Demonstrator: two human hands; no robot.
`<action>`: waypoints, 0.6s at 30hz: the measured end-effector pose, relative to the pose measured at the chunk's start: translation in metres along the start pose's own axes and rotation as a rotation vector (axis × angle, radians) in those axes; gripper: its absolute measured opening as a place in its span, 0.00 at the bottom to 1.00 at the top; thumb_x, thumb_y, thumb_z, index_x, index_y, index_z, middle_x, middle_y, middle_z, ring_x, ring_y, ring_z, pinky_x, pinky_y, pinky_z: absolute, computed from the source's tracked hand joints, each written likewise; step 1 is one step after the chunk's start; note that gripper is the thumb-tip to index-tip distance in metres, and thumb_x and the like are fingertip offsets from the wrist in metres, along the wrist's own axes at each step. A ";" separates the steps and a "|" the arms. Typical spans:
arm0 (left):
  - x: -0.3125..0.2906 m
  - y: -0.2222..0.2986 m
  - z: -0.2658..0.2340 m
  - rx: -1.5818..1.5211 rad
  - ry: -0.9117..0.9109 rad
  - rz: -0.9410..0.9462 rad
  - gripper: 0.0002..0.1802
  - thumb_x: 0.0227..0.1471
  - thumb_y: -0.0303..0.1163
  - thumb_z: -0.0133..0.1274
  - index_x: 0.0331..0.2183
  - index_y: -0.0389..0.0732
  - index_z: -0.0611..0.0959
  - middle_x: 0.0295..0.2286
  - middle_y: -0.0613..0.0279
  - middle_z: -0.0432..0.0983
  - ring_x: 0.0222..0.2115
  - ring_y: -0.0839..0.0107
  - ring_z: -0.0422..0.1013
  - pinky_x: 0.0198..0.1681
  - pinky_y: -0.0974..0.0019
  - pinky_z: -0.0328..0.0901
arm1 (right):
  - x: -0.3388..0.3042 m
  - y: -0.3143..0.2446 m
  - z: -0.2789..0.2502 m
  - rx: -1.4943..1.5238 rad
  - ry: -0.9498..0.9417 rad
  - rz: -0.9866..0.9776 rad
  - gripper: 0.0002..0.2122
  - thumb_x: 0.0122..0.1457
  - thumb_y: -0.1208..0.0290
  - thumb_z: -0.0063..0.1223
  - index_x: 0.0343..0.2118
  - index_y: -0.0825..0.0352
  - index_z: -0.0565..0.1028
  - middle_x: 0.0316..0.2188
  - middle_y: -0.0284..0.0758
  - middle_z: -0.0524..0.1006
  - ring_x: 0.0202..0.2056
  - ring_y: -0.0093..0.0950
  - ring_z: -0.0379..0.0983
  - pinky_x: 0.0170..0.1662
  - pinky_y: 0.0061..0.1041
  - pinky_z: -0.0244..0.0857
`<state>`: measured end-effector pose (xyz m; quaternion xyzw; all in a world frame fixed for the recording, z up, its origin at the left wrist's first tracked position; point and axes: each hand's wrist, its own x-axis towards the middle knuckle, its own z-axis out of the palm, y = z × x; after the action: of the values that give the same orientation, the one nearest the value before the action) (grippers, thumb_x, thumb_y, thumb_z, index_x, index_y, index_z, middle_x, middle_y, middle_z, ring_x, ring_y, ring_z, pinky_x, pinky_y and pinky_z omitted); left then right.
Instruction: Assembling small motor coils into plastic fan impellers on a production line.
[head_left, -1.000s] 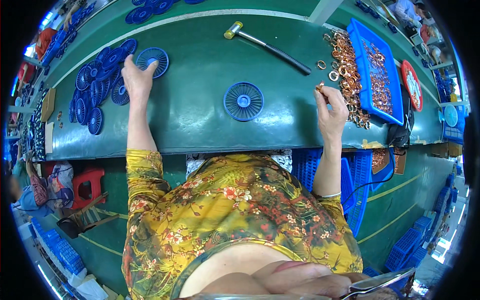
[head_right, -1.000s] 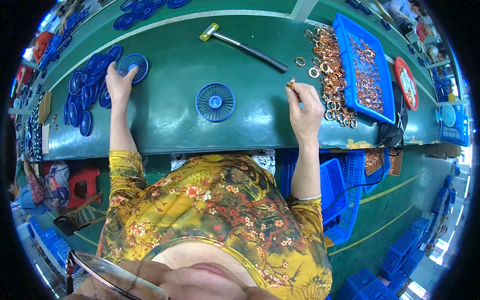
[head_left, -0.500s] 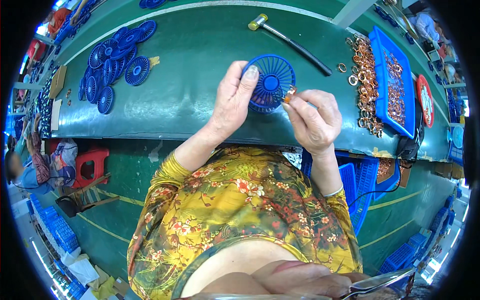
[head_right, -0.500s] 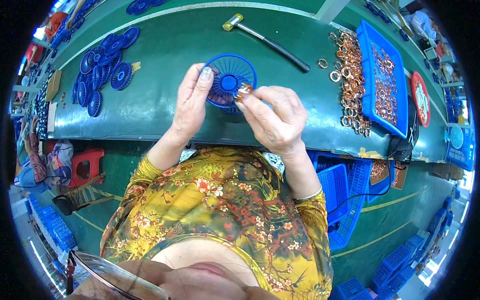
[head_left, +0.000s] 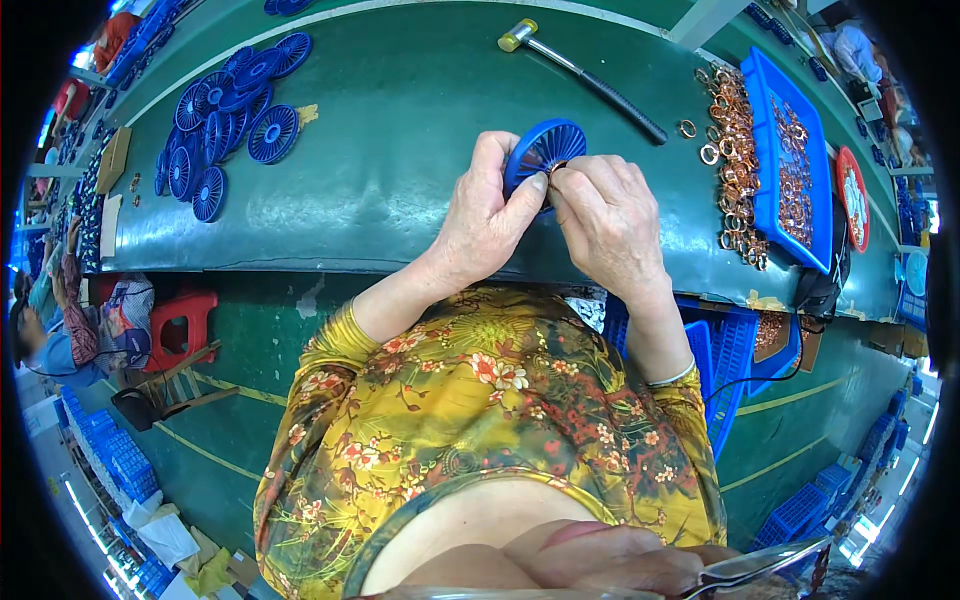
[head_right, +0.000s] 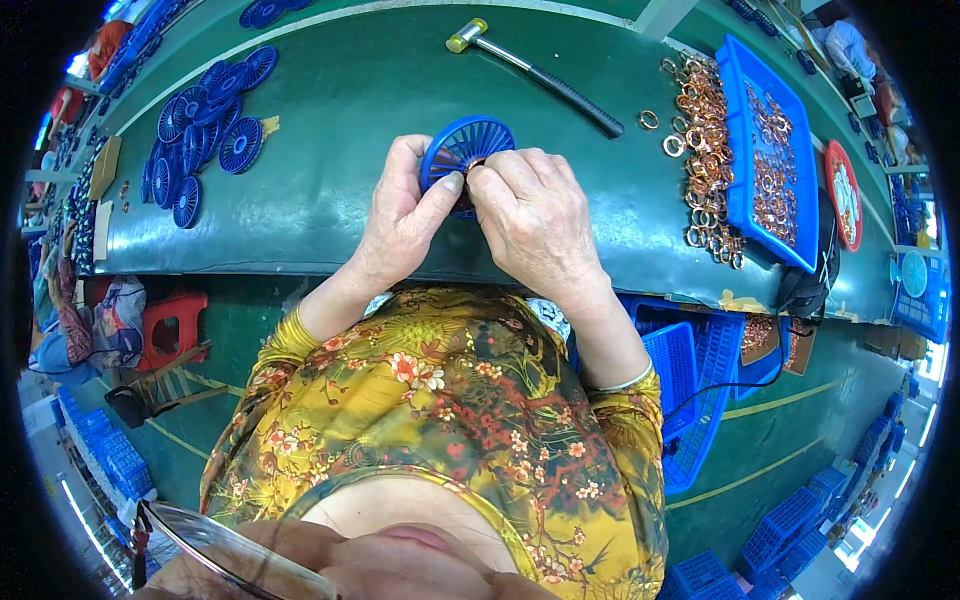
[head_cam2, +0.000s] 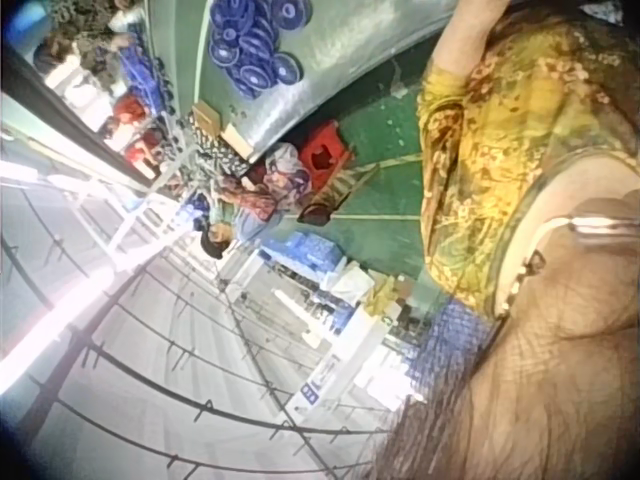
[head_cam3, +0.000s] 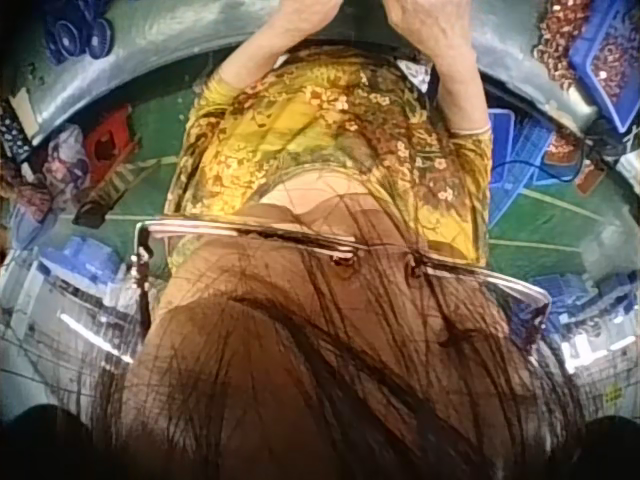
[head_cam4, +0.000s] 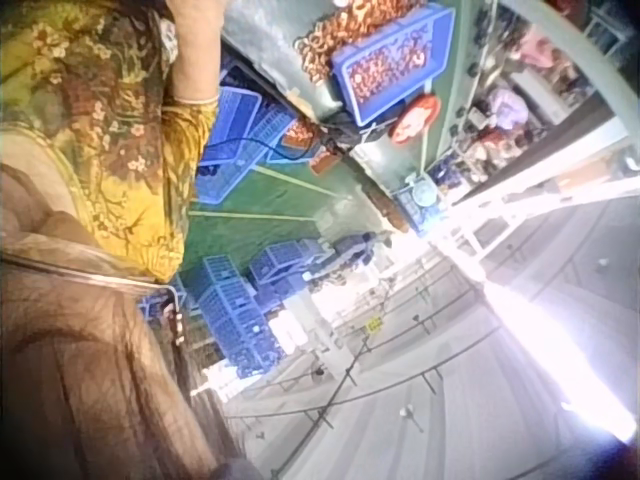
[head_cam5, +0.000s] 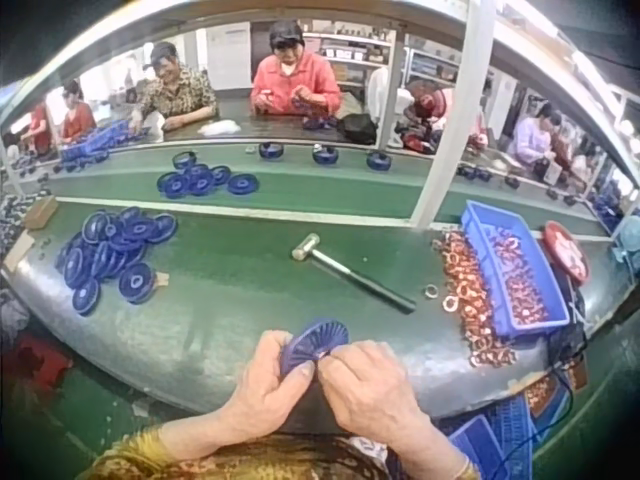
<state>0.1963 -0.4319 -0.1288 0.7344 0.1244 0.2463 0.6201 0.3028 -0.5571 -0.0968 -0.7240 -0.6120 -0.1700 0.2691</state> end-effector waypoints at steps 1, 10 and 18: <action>0.000 0.000 0.000 -0.001 0.002 -0.001 0.16 0.56 0.30 0.48 0.43 0.35 0.65 0.30 0.53 0.73 0.30 0.70 0.70 0.36 0.64 0.67 | 0.000 0.000 0.000 0.011 -0.033 -0.017 0.07 0.46 0.76 0.56 0.30 0.65 0.71 0.29 0.33 0.71 0.33 0.33 0.70 0.39 0.32 0.63; 0.003 -0.003 -0.002 -0.035 -0.018 -0.082 0.15 0.59 0.32 0.47 0.44 0.34 0.68 0.34 0.63 0.71 0.35 0.80 0.66 0.40 0.73 0.64 | -0.007 0.000 0.007 0.067 0.095 0.072 0.09 0.46 0.76 0.59 0.31 0.64 0.72 0.28 0.33 0.72 0.32 0.34 0.71 0.40 0.34 0.62; -0.002 -0.014 0.011 -0.358 0.000 -0.099 0.16 0.55 0.25 0.48 0.45 0.35 0.64 0.33 0.62 0.71 0.32 0.81 0.66 0.35 0.73 0.65 | -0.015 0.002 0.018 0.008 0.134 0.064 0.08 0.46 0.77 0.59 0.30 0.64 0.72 0.27 0.33 0.73 0.31 0.33 0.71 0.39 0.32 0.61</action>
<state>0.2016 -0.4391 -0.1443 0.6052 0.1145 0.2339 0.7523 0.3000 -0.5580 -0.1200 -0.7292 -0.5697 -0.2068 0.3177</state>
